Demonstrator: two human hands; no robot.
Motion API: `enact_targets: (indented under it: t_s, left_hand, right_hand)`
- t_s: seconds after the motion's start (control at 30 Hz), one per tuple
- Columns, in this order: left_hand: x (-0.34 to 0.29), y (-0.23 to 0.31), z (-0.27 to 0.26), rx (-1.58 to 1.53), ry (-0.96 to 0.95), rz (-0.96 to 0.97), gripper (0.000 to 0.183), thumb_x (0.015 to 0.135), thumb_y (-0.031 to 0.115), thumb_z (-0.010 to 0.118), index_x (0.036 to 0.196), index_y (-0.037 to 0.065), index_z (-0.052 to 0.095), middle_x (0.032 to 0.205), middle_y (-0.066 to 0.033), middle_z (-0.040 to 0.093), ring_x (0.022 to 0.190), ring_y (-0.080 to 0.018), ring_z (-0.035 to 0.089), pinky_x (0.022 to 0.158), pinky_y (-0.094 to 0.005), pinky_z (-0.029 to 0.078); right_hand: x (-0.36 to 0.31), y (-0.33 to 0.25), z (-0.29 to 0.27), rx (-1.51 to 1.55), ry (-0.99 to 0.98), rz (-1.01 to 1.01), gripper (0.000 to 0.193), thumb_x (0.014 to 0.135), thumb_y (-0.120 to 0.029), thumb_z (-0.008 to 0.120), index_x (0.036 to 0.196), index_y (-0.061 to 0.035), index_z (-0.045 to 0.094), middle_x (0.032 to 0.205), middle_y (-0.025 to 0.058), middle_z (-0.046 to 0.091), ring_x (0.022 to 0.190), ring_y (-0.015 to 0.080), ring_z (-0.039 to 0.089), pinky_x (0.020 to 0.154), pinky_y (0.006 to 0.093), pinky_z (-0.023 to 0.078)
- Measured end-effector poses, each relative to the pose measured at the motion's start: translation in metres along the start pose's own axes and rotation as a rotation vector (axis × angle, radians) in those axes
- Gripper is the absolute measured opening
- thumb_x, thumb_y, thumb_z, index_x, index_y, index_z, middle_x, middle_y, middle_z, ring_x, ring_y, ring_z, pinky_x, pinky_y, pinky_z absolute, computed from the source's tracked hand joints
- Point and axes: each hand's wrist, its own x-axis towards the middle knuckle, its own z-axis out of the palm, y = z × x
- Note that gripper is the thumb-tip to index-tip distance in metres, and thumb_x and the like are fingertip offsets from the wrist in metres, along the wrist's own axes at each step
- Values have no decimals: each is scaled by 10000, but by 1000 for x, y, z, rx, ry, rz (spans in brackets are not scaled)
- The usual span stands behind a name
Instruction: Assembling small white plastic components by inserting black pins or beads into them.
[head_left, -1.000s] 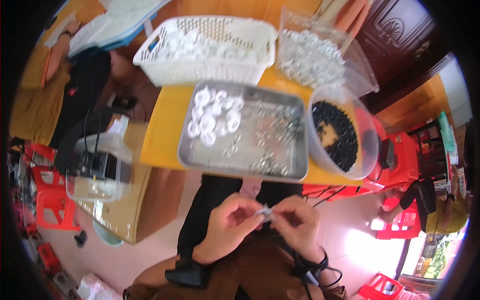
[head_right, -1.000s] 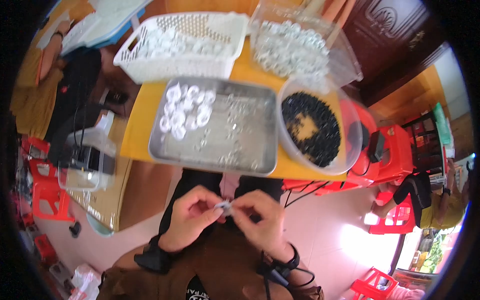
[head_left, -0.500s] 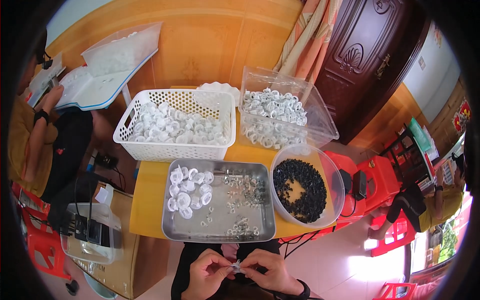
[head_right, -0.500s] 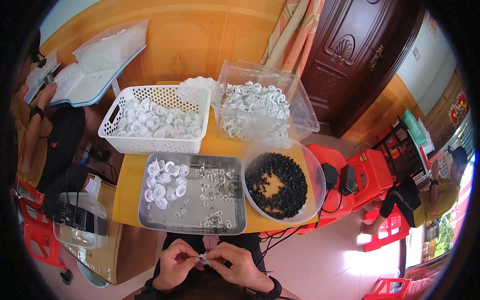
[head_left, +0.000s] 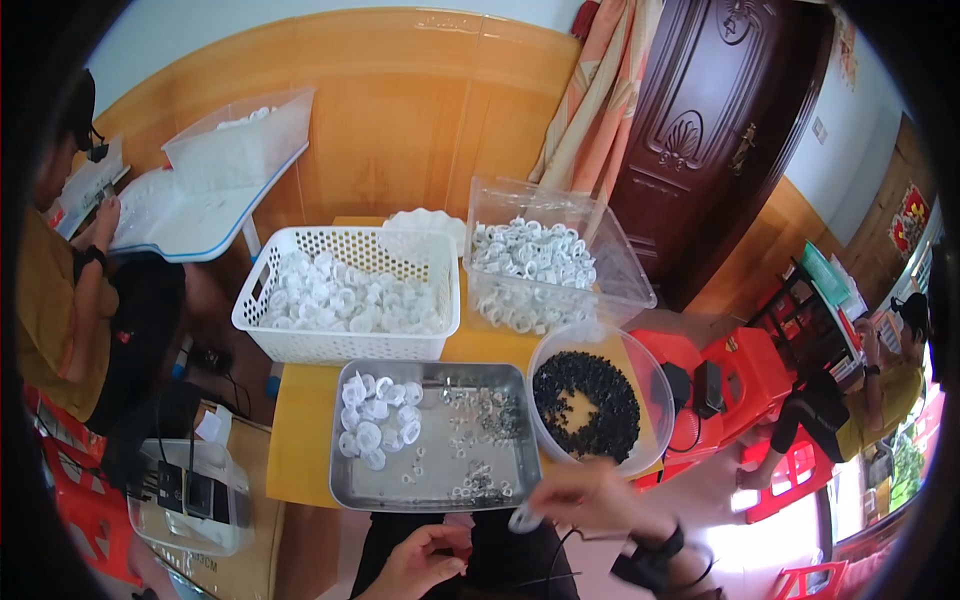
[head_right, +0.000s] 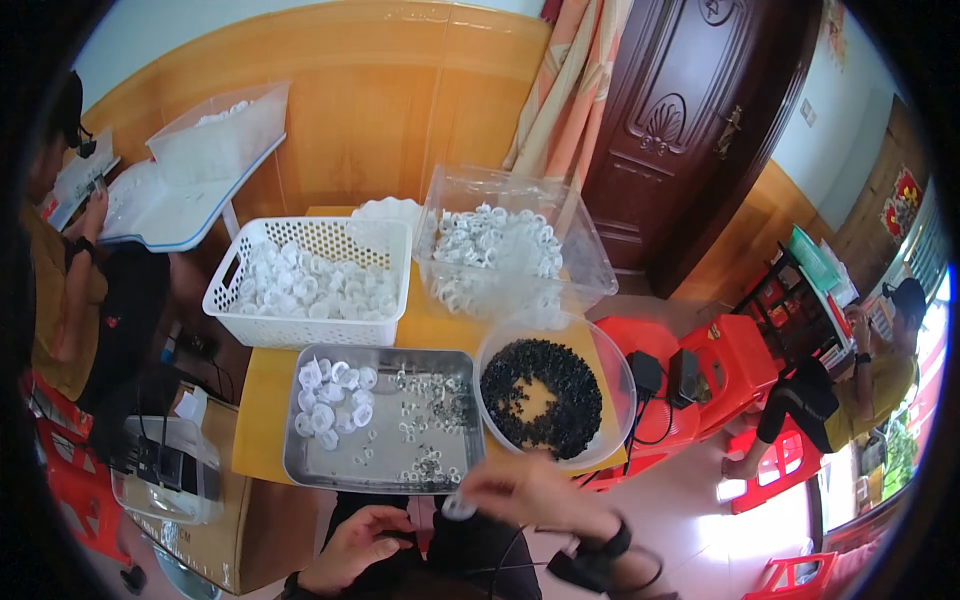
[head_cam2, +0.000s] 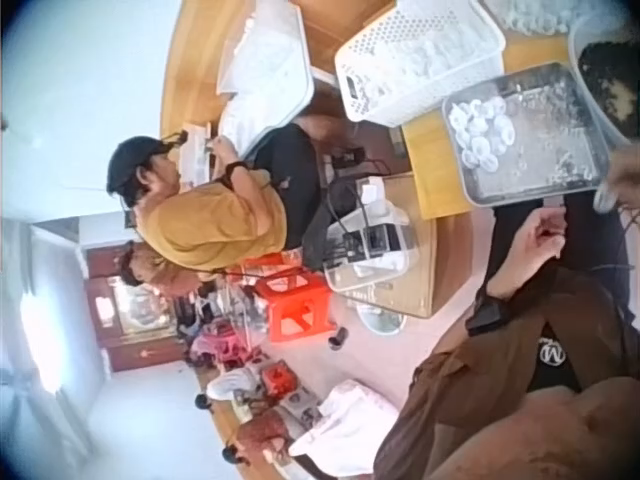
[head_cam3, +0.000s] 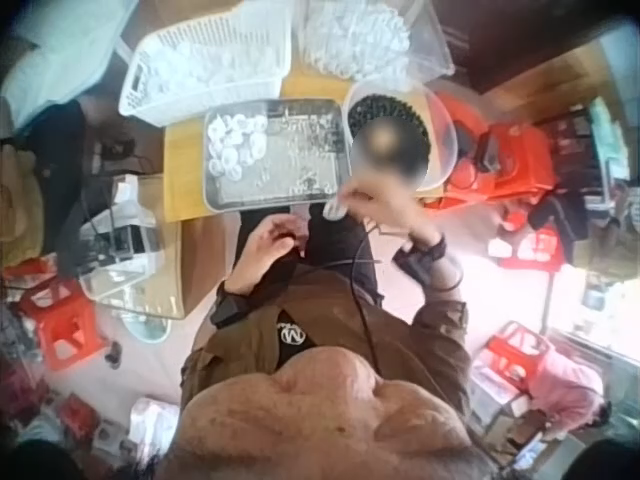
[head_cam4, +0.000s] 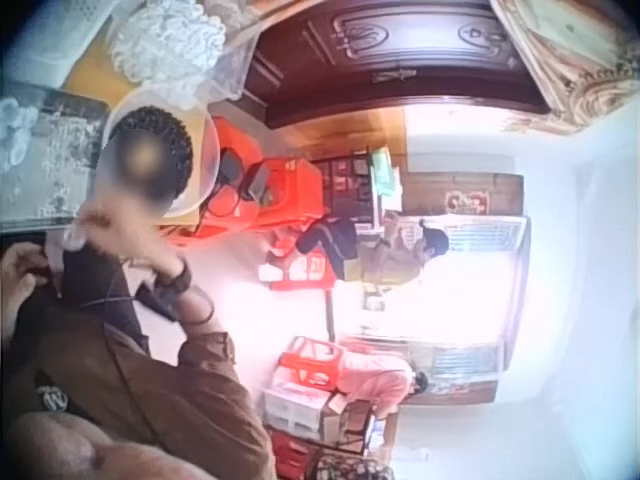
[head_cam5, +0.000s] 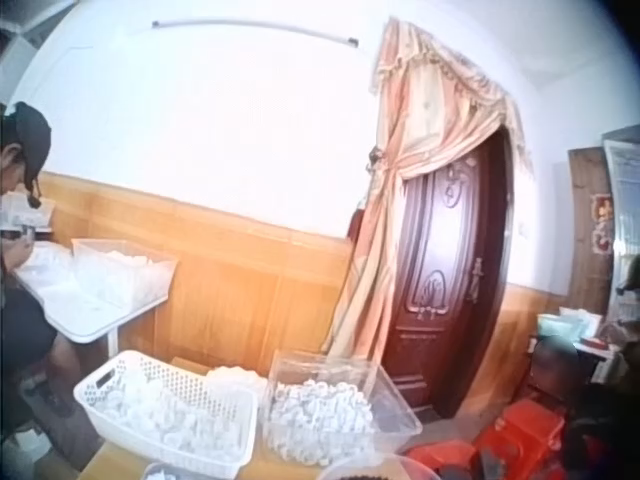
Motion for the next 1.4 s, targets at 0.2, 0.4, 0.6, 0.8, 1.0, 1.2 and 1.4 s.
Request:
enact_targets:
  t_s: [0.2,0.4,0.6,0.8,1.0,1.2,1.4]
  left_hand:
    - [-12,-31,-70,194,170,-154,269,862,12,617,1118,-27,546,1071,-118,582,1000,-222,604,873,-341,513]
    - [-32,-120,-134,252,547,43,207,840,15,644,1035,-9,580,994,-106,597,837,-198,628,747,-317,555]
    - [-26,-101,-121,-10,891,117,97,845,-3,608,924,37,569,864,-65,576,752,-182,610,648,-326,560]
    - [-37,-130,-173,150,800,239,138,842,25,611,970,49,567,895,-64,582,781,-164,599,669,-303,523]
    - [-55,-115,-116,855,473,-2,482,837,244,677,1243,26,534,1183,-141,585,1089,-249,561,964,-372,426]
    - [-67,-114,-114,788,366,180,565,793,275,742,1204,-49,531,1178,-188,558,1099,-261,563,962,-348,449]
    - [-52,-136,-135,790,488,85,837,726,495,728,1301,-50,459,1257,-239,531,1197,-303,499,1023,-375,374]
  right_hand:
    - [64,-16,-67,-37,823,-67,161,898,-18,478,977,22,613,717,110,613,592,117,605,537,249,465]
    - [-16,7,12,-477,424,-357,213,796,-15,597,1007,-23,631,804,104,626,689,225,627,593,312,513]
    - [-100,84,81,-612,46,-157,99,801,-125,626,872,-62,598,725,60,531,670,218,584,571,324,492]
    - [-132,95,122,-617,199,-121,94,831,-160,624,844,-69,607,746,65,553,697,228,592,592,326,498]
    - [-171,102,138,-440,640,74,191,831,-157,640,999,-71,618,901,93,613,694,238,624,585,315,520]
    - [-178,76,151,-50,968,409,199,883,-127,593,1049,-20,610,945,144,621,778,236,602,697,340,502]
    - [-209,117,177,575,1331,407,240,924,-182,552,1060,9,603,931,149,611,814,180,573,757,340,482]
